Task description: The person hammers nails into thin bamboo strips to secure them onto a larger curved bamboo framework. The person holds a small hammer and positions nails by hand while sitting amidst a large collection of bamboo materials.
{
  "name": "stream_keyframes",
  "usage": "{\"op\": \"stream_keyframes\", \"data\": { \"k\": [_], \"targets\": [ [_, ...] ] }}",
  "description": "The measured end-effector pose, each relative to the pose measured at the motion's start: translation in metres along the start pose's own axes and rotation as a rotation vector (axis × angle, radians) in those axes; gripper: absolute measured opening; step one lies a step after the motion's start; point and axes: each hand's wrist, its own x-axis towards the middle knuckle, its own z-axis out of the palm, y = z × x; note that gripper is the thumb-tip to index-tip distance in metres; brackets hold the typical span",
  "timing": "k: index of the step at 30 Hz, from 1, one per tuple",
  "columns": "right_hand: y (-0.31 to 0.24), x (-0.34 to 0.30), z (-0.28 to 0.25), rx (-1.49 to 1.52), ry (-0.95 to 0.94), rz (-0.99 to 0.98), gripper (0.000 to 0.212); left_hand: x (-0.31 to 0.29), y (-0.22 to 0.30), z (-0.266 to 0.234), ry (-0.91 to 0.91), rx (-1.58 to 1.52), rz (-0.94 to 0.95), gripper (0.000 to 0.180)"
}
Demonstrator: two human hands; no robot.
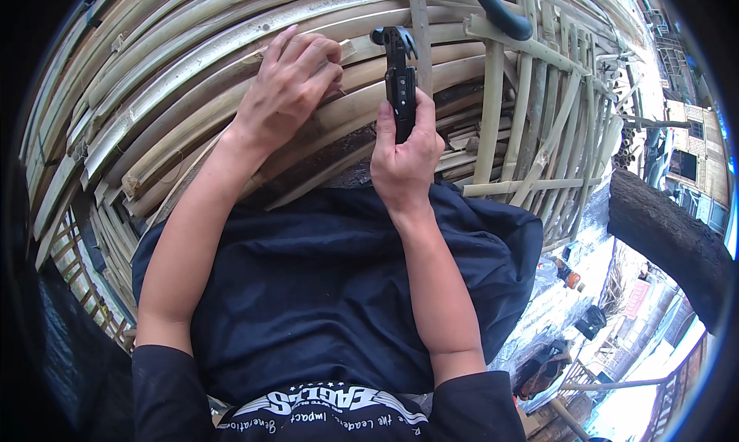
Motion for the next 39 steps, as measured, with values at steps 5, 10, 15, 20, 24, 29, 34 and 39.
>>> {"op": "stream_keyframes", "data": {
  "k": [5, 10, 15, 20, 24, 29, 34, 39],
  "targets": [
    [0.004, 0.002, -0.001, 0.012, 0.006, -0.003, 0.029, 0.000, -0.001, 0.004, 0.082, -0.082, -0.013, 0.014],
    [0.006, 0.004, -0.003, 0.015, 0.010, 0.005, 0.028, -0.002, -0.004, 0.001, 0.067, -0.093, 0.014, 0.015],
    [0.005, 0.004, -0.001, 0.014, 0.015, -0.029, 0.027, -0.002, -0.007, -0.005, 0.027, -0.130, 0.073, 0.017],
    [0.005, 0.004, -0.001, 0.029, 0.007, -0.027, 0.027, -0.002, -0.009, -0.008, -0.025, -0.138, 0.079, 0.016],
    [0.007, 0.004, -0.001, 0.027, 0.007, -0.054, 0.026, 0.000, -0.004, -0.011, -0.021, -0.104, 0.103, 0.019],
    [0.003, 0.007, -0.001, 0.030, 0.012, -0.044, 0.026, 0.006, -0.003, -0.012, -0.081, 0.016, 0.182, 0.020],
    [0.001, 0.007, -0.004, 0.069, 0.015, -0.034, 0.026, 0.009, -0.008, -0.017, -0.078, 0.101, 0.239, 0.020],
    [-0.004, 0.007, -0.003, 0.138, 0.003, 0.016, 0.027, -0.015, -0.013, -0.046, 0.073, -0.062, 0.051, 0.011]
  ]
}}
